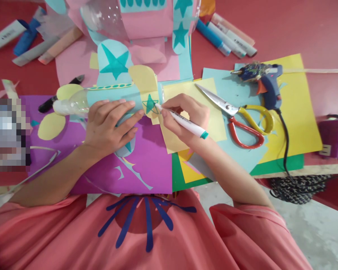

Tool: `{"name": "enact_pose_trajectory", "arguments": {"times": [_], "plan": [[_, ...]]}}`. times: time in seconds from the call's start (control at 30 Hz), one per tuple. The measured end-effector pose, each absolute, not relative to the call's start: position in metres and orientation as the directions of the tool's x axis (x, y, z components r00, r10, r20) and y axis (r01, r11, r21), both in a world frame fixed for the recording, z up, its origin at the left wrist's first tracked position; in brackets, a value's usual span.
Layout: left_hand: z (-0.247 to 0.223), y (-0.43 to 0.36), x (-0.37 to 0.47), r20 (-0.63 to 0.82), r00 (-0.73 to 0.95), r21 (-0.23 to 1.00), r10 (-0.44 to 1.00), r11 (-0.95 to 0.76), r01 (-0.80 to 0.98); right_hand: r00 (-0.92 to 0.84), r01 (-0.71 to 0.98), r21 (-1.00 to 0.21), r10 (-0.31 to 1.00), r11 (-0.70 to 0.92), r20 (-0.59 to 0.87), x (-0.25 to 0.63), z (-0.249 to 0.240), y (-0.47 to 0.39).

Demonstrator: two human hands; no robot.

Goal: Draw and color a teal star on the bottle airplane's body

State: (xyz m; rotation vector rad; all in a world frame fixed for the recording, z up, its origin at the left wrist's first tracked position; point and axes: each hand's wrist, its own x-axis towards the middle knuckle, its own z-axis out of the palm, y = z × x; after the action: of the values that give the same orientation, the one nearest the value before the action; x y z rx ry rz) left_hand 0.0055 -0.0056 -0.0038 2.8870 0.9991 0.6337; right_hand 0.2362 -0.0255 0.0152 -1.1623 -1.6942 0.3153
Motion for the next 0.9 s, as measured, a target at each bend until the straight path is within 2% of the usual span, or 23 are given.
{"name": "enact_pose_trajectory", "arguments": {"times": [0.17,0.43,0.57,0.73,0.83,0.9], "plan": [[-0.0033,-0.0047,0.0052,0.446,0.733,-0.001,0.513,-0.819,0.574,-0.012,0.543,-0.675,0.809,0.499,0.588,0.2361,0.0159,-0.0263],[-0.0061,-0.0048,0.0057,0.354,0.698,0.233,0.623,-0.781,0.579,0.002,0.603,-0.663,0.831,0.443,0.557,0.2355,0.014,-0.0263],[-0.0045,-0.0043,0.0059,0.288,0.706,0.288,0.648,-0.761,0.581,0.003,0.58,-0.678,0.831,0.451,0.556,0.2346,0.0184,-0.0268],[-0.0037,-0.0045,0.0051,0.304,0.725,0.194,0.618,-0.785,0.588,0.007,0.56,-0.661,0.795,0.5,0.607,0.234,0.0177,-0.026],[-0.0038,-0.0045,0.0044,0.361,0.739,0.11,0.569,-0.813,0.572,0.004,0.562,-0.656,0.792,0.503,0.611,0.2345,0.0155,-0.0252],[-0.0038,-0.0046,0.0044,0.401,0.731,0.096,0.552,-0.819,0.566,0.004,0.577,-0.658,0.805,0.483,0.594,0.2347,0.0158,-0.025]]}}
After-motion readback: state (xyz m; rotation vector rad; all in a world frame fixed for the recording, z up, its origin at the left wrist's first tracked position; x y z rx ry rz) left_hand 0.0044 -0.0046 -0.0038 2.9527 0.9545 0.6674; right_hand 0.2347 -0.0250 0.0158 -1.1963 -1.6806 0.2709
